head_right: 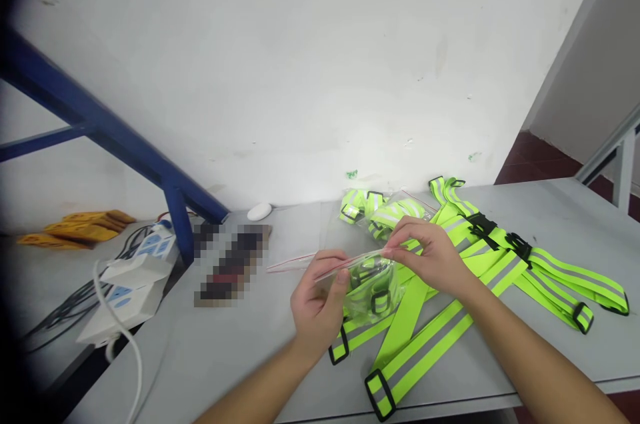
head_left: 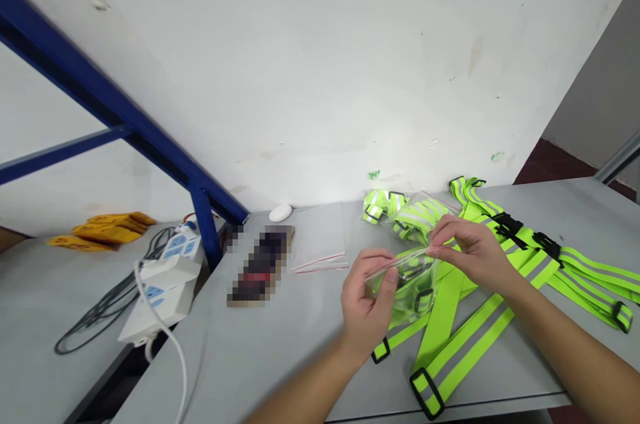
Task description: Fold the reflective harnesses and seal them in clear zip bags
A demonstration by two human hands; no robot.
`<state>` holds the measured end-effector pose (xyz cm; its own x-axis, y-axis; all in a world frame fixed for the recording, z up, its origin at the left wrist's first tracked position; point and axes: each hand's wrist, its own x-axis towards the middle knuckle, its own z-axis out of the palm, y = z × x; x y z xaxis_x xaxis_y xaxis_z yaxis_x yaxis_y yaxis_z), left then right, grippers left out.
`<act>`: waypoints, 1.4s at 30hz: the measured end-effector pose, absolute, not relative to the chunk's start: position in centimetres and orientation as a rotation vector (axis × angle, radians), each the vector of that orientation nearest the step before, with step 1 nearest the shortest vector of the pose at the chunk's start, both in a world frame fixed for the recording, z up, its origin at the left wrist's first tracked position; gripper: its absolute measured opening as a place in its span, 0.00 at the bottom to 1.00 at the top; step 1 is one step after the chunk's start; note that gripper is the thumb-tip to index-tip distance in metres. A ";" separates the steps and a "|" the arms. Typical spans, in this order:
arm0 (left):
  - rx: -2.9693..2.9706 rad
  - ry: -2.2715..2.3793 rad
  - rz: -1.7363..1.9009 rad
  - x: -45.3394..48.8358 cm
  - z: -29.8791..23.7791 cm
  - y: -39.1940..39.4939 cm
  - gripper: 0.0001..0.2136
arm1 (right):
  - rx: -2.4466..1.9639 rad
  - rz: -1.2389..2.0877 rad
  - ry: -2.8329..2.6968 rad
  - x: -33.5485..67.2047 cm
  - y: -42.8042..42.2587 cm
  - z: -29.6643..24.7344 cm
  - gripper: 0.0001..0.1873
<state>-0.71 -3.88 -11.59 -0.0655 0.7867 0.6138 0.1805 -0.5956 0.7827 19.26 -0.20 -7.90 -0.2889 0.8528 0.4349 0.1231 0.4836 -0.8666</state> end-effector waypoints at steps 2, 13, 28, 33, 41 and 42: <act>1.750 1.037 1.706 -0.7 -11.6 -4.0 0.02 | -0.818 0.931 -1.747 19.3 -0.2 -7.8 0.02; 1.850 0.965 1.705 -0.6 -11.7 -4.0 0.04 | -0.780 0.997 -1.750 18.2 -0.9 -7.8 0.00; 1.863 0.909 1.727 -0.3 -10.8 -4.2 0.03 | -0.747 0.989 -1.771 17.9 -1.2 -8.2 0.10; 1.863 0.893 1.717 -0.3 -10.9 -4.1 0.04 | -0.735 0.997 -1.732 17.6 -1.5 -8.2 0.08; 1.780 0.902 1.682 0.0 -10.5 -4.1 0.04 | -0.724 1.033 -1.694 17.4 -1.6 -8.2 0.08; 1.749 0.917 1.674 0.1 -10.4 -4.1 0.04 | -0.728 1.029 -1.693 17.3 -1.6 -8.2 0.07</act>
<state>0.05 -4.14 -10.40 -0.0066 0.7824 0.6227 0.1034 -0.6189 0.7787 17.35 -1.55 -8.19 -0.3341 0.8369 0.4337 0.0009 0.4604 -0.8877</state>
